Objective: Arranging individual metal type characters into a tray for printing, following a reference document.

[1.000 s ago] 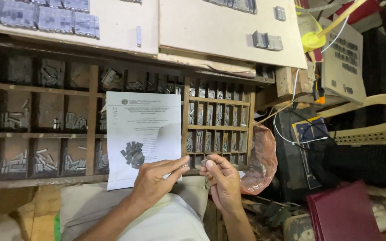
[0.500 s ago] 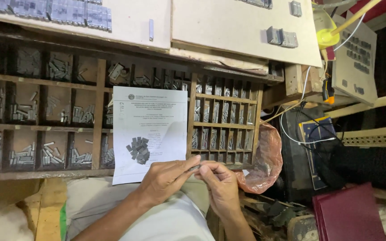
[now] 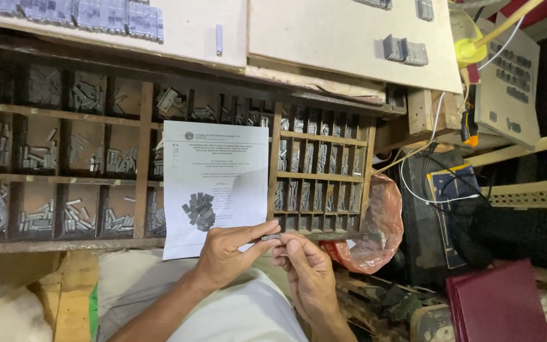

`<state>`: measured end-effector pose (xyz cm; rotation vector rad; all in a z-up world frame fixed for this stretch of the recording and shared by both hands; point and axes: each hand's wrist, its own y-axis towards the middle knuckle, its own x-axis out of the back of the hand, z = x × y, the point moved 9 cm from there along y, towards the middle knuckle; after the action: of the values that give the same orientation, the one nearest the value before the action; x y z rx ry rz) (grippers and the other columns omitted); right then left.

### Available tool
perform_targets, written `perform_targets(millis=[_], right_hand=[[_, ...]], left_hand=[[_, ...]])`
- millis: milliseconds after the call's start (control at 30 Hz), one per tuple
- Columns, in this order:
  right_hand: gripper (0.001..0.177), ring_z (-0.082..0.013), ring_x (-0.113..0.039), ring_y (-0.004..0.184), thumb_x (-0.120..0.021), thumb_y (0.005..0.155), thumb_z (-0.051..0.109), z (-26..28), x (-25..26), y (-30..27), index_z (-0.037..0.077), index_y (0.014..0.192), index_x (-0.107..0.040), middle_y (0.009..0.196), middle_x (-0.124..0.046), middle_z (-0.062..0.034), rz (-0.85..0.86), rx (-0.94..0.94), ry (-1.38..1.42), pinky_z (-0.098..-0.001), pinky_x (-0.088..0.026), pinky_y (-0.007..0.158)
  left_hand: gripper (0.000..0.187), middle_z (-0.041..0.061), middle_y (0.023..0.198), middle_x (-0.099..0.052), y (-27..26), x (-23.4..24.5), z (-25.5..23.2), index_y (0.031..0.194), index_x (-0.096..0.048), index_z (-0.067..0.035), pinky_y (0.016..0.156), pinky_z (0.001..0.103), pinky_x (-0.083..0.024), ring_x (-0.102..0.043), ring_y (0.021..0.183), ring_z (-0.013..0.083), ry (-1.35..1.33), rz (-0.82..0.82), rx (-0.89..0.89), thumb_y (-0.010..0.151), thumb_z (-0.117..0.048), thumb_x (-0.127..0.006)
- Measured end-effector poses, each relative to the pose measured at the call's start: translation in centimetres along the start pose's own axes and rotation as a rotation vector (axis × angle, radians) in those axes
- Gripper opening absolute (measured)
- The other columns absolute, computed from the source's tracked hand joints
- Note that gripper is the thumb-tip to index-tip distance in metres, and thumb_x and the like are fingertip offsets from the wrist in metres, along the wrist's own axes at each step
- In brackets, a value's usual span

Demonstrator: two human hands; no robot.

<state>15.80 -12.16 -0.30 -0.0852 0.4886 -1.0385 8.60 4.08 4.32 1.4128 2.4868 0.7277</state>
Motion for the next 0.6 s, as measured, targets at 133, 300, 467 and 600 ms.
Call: perform_targets(millis=[133,300,467,600], right_hand=[[0.032,-0.0231,-0.074,0.087,-0.061,0.100,0.012,0.2,-0.4,0.0,-0.010,0.121,-0.069,0.095,-0.077,-0.0205,0.012,0.005,0.007,-0.0317,-0.062,0.079],[0.032,-0.0231,-0.073,0.086,-0.061,0.101,0.013,0.0,-0.4,0.1,-0.010,0.121,-0.069,0.095,-0.077,-0.0208,0.025,0.003,-0.003,-0.0318,-0.061,0.079],[0.031,-0.0228,-0.073,0.086,-0.060,0.101,0.012,-0.3,-0.3,0.0,-0.009,0.121,-0.070,0.094,-0.077,-0.0200,0.016,-0.010,0.015,-0.0329,-0.061,0.078],[0.034,-0.0186,-0.068,0.064,-0.070,0.093,0.028,-1.4,0.3,0.4,-0.004,0.104,-0.072,0.084,-0.076,-0.0165,-0.063,-0.059,-0.053,-0.0278,-0.054,0.064]], left_hand=[[0.043,0.009,0.111,-0.080,0.3,0.3,-0.1,0.125,-0.070,-0.007,0.091,0.025,-0.067,-0.081,0.098,0.0170,-0.018,-0.001,0.033,0.084,-0.008,-0.085],[0.043,0.009,0.109,-0.080,0.5,0.4,-0.5,0.125,-0.071,-0.008,0.089,0.024,-0.068,-0.082,0.096,0.0162,0.009,0.008,0.010,0.084,-0.011,-0.085],[0.040,0.009,0.108,-0.080,0.5,0.3,-0.5,0.121,-0.073,-0.008,0.081,0.023,-0.069,-0.082,0.090,0.0167,-0.018,0.007,0.000,0.083,-0.005,-0.085],[0.030,0.006,0.113,-0.080,-0.4,-0.6,2.2,0.112,-0.079,-0.005,0.097,0.024,-0.061,-0.079,0.101,0.0136,-0.030,0.065,0.076,0.083,-0.007,-0.084]])
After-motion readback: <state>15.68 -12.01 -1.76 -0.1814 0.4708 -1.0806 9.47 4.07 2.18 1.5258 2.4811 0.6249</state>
